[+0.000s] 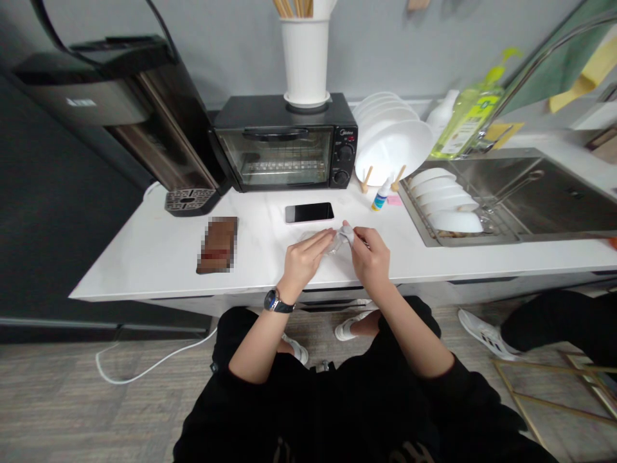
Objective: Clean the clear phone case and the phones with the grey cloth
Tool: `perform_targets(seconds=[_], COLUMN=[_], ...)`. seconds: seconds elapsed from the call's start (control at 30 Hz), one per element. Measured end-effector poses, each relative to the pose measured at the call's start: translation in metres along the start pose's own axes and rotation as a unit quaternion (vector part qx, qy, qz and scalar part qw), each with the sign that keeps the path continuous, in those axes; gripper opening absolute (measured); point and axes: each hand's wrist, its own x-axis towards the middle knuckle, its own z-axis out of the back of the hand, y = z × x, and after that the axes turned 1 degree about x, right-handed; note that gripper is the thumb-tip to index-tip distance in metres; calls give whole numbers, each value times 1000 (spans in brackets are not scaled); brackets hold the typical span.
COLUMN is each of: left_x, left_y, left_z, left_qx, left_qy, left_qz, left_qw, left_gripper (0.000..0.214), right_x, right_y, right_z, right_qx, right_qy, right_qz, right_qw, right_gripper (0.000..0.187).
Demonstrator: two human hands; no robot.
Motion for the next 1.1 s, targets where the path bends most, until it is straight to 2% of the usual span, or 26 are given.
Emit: perform_targets(seconds=[0.1,0.23,0.4,0.53,0.67,0.77,0.97,1.1], left_x=[0,-1,-4,-4,-3,-2,6,17], left_y=[0,1,1,1,-3,-6,-5,-14], left_z=[-2,-1,1,2,5,6,3,10], left_qx=[5,10,-12,-8,13,29,51,65], left_qy=[2,-9,-14,-4,4,0,-32,-6], left_qz=[3,1,8,9,-8,-19,-17,-23], left_qw=[1000,1000,1000,1000,1000,999,998,998], left_gripper=[40,41,49,50,44,41,39,35], right_x=[3,-2,-14,-12,-1,5,2,10], right_y=[-1,13,32,29,11,3,26,27], right_z=[0,-3,-5,-2,2,2,-2,6], right_qx=[9,30,44,19,-21,-8,-12,15], right_qy=[-1,0,4,-4,4,1,-15,-12], right_qz=[-12,-19,44,85,56,27,25,3], right_qw=[1000,999,998,996,998,1000,1000,1000], right_gripper=[33,38,48,51,45,41,36,29])
